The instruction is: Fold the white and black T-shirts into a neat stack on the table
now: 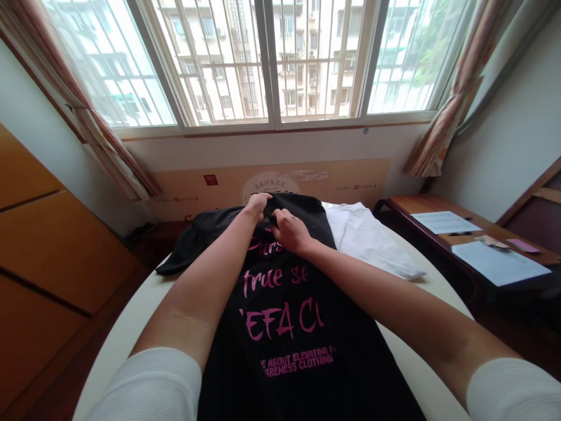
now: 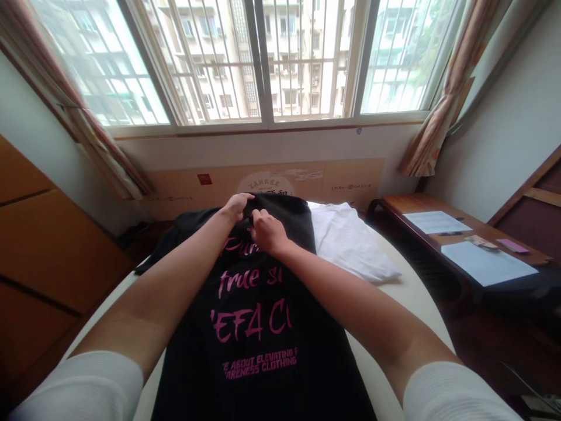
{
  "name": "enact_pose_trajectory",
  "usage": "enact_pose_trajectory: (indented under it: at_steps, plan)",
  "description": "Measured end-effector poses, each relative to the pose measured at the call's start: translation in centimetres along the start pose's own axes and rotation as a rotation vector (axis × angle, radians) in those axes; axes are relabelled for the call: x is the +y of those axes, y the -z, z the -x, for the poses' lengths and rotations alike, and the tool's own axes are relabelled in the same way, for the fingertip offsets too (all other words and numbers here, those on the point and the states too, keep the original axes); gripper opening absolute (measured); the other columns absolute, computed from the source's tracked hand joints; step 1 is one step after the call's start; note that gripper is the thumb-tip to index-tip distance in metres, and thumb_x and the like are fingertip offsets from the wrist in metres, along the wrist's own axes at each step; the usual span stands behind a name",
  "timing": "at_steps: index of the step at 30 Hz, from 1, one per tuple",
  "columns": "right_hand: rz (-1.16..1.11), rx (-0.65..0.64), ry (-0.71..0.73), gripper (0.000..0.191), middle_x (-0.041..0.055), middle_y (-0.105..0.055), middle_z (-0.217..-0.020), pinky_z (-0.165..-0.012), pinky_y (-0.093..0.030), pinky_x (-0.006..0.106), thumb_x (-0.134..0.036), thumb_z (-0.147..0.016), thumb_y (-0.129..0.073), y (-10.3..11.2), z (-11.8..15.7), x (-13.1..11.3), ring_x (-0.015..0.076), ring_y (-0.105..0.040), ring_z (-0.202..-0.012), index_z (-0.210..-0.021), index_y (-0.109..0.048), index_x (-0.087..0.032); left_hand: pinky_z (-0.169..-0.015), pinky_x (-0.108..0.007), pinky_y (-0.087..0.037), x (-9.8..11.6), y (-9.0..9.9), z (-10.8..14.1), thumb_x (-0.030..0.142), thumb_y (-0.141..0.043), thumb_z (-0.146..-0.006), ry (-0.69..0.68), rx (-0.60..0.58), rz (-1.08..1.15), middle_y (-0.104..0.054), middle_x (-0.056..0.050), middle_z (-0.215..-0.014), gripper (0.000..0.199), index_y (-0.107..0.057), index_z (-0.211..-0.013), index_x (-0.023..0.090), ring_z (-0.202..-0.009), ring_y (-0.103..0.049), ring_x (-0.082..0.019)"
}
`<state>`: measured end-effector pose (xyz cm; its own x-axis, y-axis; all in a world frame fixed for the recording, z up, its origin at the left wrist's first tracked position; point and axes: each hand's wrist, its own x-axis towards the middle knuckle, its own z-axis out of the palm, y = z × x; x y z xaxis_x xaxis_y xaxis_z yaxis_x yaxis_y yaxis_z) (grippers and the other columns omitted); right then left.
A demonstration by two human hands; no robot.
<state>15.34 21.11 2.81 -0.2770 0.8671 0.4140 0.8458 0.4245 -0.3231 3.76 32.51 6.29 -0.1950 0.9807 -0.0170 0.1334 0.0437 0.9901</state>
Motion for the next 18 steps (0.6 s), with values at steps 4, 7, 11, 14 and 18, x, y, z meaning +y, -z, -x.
enact_pose_trajectory:
  at_steps: [4, 7, 11, 14, 18]
  plan:
    - [0.032, -0.093, 0.049, 0.029, 0.0176, -0.064, -0.128, -0.091, -0.056, 0.036, -0.022, -0.101, -0.053, -1.5, 0.0, -1.6, 0.0272, -0.069, -0.108, -0.128, -0.055, -0.013, -0.07, -0.033, -0.052, -1.4, 1.9, -0.1, 0.018, -0.07, -0.084, -0.005, 0.084, -0.186, -0.062, -0.003, -0.07, 0.01, -0.06, -0.085, 0.018, -0.073, -0.062, -0.021]
    - [0.048, -0.139, 0.087, 0.033, 0.0195, -0.063, -0.128, -0.091, -0.057, 0.036, -0.022, -0.099, -0.055, -2.5, 0.5, -2.1, 0.0281, -0.068, -0.108, -0.13, -0.055, -0.009, -0.08, -0.032, -0.052, -2.6, 2.6, 0.3, 0.012, -0.069, -0.083, -0.057, 0.105, -0.317, -0.067, -0.006, -0.076, 0.011, -0.06, -0.082, 0.018, -0.088, -0.066, -0.024]
    - [0.068, -0.197, 0.136, 0.038, 0.0211, -0.065, -0.128, -0.099, -0.056, 0.039, -0.025, -0.098, -0.058, -3.3, 1.6, -2.1, 0.0301, -0.066, -0.114, -0.131, -0.058, -0.007, -0.1, -0.037, -0.046, -3.5, 2.5, 1.2, 0.001, -0.068, -0.078, -0.159, 0.1, -0.468, -0.074, -0.016, -0.104, 0.02, -0.063, -0.088, 0.018, -0.117, -0.065, -0.031]
    - [0.029, -0.262, 0.197, 0.044, 0.0226, -0.065, -0.133, -0.106, -0.053, 0.042, -0.027, -0.097, -0.06, -2.8, 3.0, -1.8, 0.0323, -0.063, -0.123, -0.136, -0.059, -0.006, -0.103, -0.044, -0.045, -3.6, 2.1, 1.9, 0.001, -0.06, -0.085, -0.253, 0.079, -0.7, -0.072, -0.024, -0.12, 0.03, -0.064, -0.11, 0.017, -0.121, -0.066, -0.037]
    - [-0.091, -0.28, 0.299, 0.06, 0.0238, -0.056, -0.153, -0.119, -0.044, 0.049, -0.034, -0.094, -0.067, -0.3, 6.1, 0.1, 0.0354, -0.05, -0.145, -0.147, -0.056, -0.01, -0.101, -0.045, -0.047, -3.1, 1.5, 3.5, 0.006, -0.049, -0.094, -0.335, 0.127, -0.994, -0.065, -0.031, -0.13, 0.046, -0.05, -0.14, 0.009, -0.123, -0.065, -0.04]
